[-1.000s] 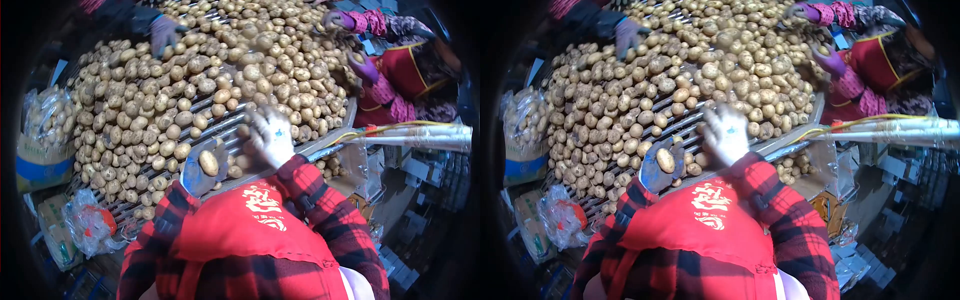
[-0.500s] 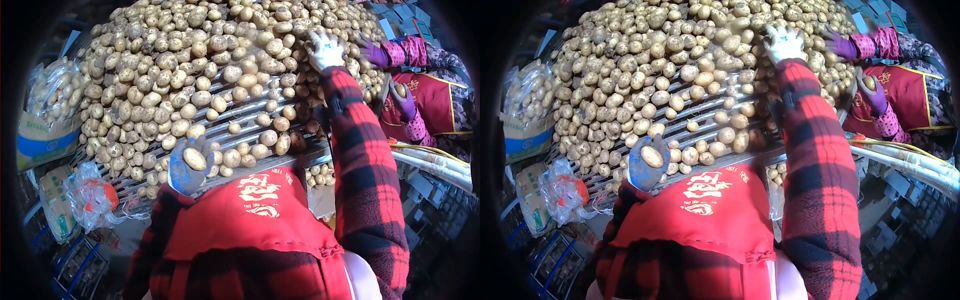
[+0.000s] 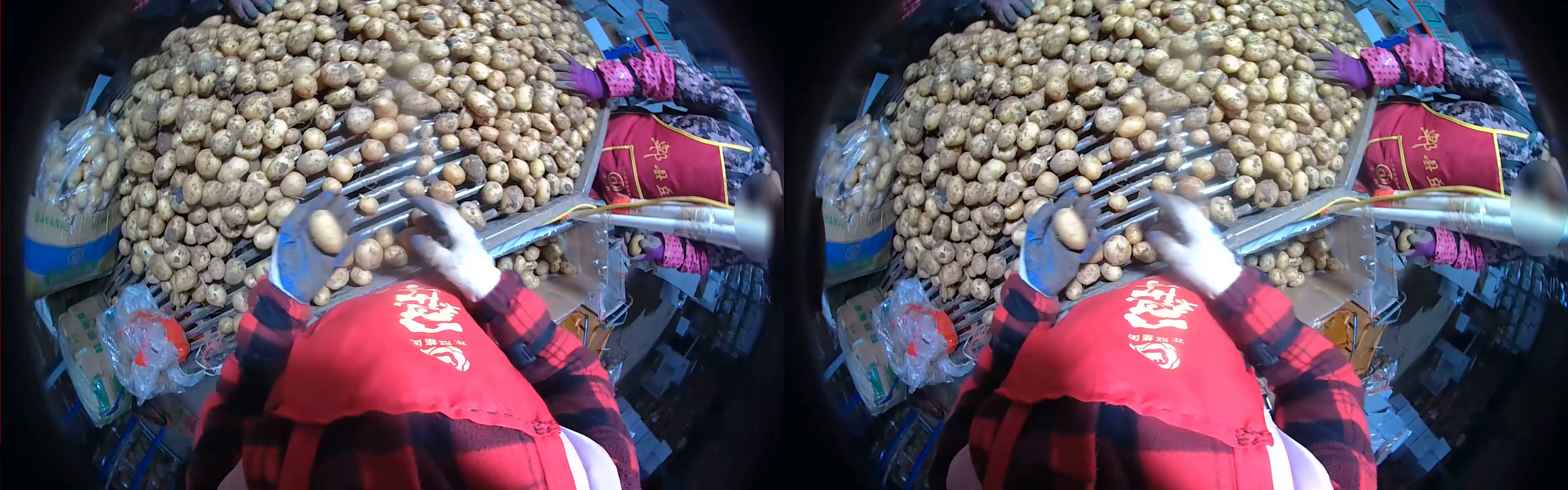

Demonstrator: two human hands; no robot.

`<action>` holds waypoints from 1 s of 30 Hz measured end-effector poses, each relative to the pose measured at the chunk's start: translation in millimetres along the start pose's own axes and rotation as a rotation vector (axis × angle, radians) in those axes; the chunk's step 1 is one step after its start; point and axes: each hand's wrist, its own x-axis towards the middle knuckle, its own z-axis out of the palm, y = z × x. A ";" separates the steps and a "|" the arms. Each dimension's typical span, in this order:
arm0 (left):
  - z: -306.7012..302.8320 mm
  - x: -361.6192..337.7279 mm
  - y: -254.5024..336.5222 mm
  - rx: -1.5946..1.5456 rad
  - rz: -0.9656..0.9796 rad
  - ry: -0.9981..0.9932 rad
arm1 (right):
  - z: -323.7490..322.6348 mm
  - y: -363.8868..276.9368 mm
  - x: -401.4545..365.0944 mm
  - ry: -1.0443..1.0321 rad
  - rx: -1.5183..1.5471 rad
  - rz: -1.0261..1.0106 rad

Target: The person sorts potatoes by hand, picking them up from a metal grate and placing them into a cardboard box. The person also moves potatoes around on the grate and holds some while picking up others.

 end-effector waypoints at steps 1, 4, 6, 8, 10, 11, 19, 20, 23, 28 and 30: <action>6.6 6.5 4.4 -0.074 0.009 -0.081 | 14.9 -10.9 5.2 -0.027 0.074 -0.059; 41.1 9.6 31.7 -1.331 -0.277 -0.234 | 9.5 -4.4 10.9 -0.064 0.231 0.002; 24.9 10.3 47.4 -1.074 0.019 -0.568 | -20.1 -4.3 -4.8 -0.005 0.351 0.191; 22.5 4.6 47.0 -1.175 -0.262 -0.641 | -49.2 11.5 -32.1 0.269 0.244 0.170; 22.2 9.1 33.8 -1.021 -0.181 -0.495 | -69.5 17.1 -68.0 0.537 0.405 0.119; 20.6 13.1 32.7 -0.903 -0.160 -0.393 | -85.8 34.1 -80.4 0.649 0.293 0.119; -7.2 62.1 -57.2 0.598 0.197 0.346 | -72.7 26.8 -10.1 0.628 -1.061 -0.330; 2.4 60.7 -69.6 0.816 0.150 0.297 | -46.3 7.7 15.8 0.526 -1.096 -0.528; 13.2 56.1 -64.8 0.947 0.058 0.185 | 12.6 27.3 91.5 0.190 -1.071 -0.528; 11.5 57.5 -57.4 0.848 0.049 0.217 | 34.6 44.1 179.3 0.111 -1.205 -0.542; 9.3 59.9 -54.3 0.842 0.015 0.176 | 12.9 43.1 210.9 0.157 -1.270 -0.662</action>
